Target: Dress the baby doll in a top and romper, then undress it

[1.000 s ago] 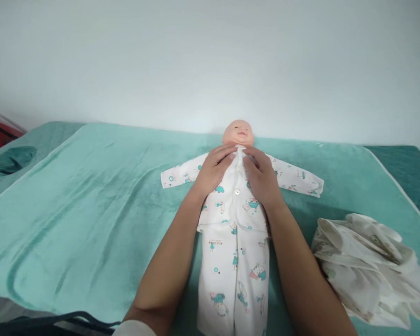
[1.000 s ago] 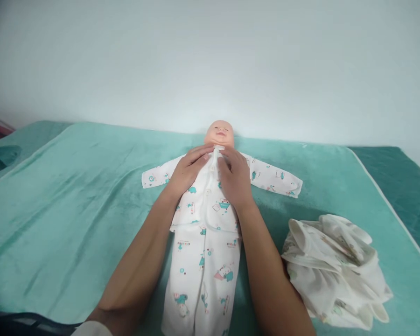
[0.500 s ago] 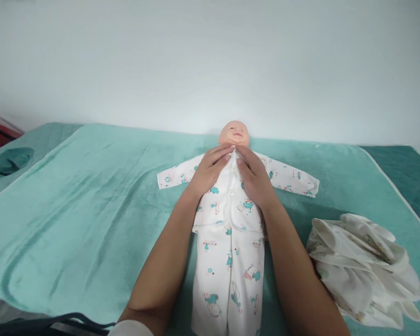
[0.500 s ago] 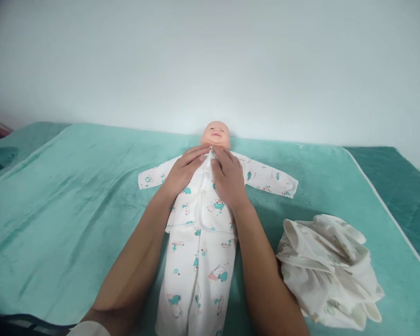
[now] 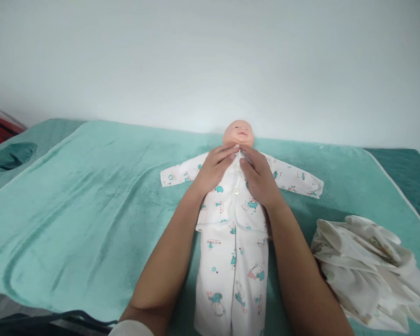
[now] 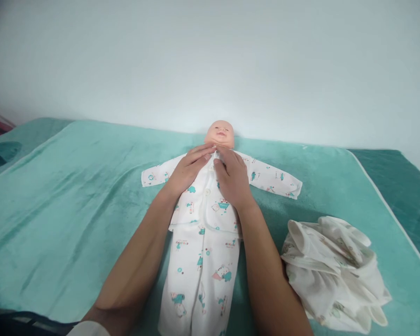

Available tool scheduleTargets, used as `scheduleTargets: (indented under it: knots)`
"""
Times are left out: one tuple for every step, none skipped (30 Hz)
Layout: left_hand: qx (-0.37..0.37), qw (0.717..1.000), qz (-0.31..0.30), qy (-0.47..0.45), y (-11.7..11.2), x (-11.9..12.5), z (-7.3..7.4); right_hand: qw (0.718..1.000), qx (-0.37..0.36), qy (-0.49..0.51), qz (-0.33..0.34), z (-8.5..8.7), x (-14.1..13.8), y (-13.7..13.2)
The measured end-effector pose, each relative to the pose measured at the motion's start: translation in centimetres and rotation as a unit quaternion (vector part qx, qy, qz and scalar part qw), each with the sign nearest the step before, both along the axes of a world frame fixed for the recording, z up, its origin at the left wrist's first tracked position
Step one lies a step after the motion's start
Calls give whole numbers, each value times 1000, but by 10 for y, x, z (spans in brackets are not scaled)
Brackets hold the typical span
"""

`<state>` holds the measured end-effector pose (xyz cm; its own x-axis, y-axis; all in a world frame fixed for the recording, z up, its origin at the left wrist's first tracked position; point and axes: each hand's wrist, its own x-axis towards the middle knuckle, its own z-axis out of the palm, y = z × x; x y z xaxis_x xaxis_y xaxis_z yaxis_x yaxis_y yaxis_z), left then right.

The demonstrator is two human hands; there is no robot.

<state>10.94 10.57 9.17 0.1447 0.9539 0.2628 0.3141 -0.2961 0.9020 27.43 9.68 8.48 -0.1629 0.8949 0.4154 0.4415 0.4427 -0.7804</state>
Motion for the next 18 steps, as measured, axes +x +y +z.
scheduleTargets:
  knots:
    - [3, 1000, 0, 3, 0, 0, 0, 1000, -2, -2, -4, 0, 0, 0]
    - [6, 1000, 1, 7, 0, 0, 0, 1000, -4, -4, -6, 0, 0, -1]
    - [7, 1000, 1, 9, 1, 0, -1, 1000, -4, -5, -8, 1, 0, -1]
    - [8, 1000, 1, 9, 1, 0, -1, 1000, -3, -5, -11, 1, 0, -2]
    - [9, 1000, 1, 7, 1, -1, -2, 1000, -3, -5, -13, 1, -1, -2]
    - [9, 1000, 2, 4, 1, -1, -2, 1000, -3, -5, -14, 2, -1, -2]
    - [8, 1000, 2, 0, 1, -1, -3, 1000, -5, -6, -13, 2, -1, -2]
    - [8, 1000, 1, -3, 1, -1, -3, 1000, -7, -6, -11, 2, -1, -3]
    - [7, 1000, 0, -4, 1, -1, -3, 1000, -11, -8, -8, 2, -1, -3]
    - [6, 1000, -1, -4, 1, -1, -3, 1000, -14, -11, -2, 2, -1, -3]
    - [5, 1000, -3, -1, 1, -1, -3, 1000, -16, -14, 4, 3, -1, -3]
    - [6, 1000, -3, 1, 1, -1, -3, 1000, -17, -19, 8, 3, -1, -3]
    - [7, 1000, -3, 3, 1, -1, -3, 1000, -17, -23, 9, 3, -1, -3]
    - [10, 1000, -3, 4, 1, -1, -3, 999, -15, -27, 10, 3, -1, -3]
    - [11, 1000, -2, 4, 2, -1, -3, 999, -13, -30, 8, 4, -1, -3]
    - [13, 1000, -1, 4, 2, -1, -4, 999, -10, -33, 6, 4, -1, -3]
    - [13, 1000, -1, 3, 2, -1, -4, 999, -6, -36, 3, 4, -1, -3]
    - [14, 1000, -1, 3, 2, -1, -4, 999, -1, -38, 3, 4, -1, -3]
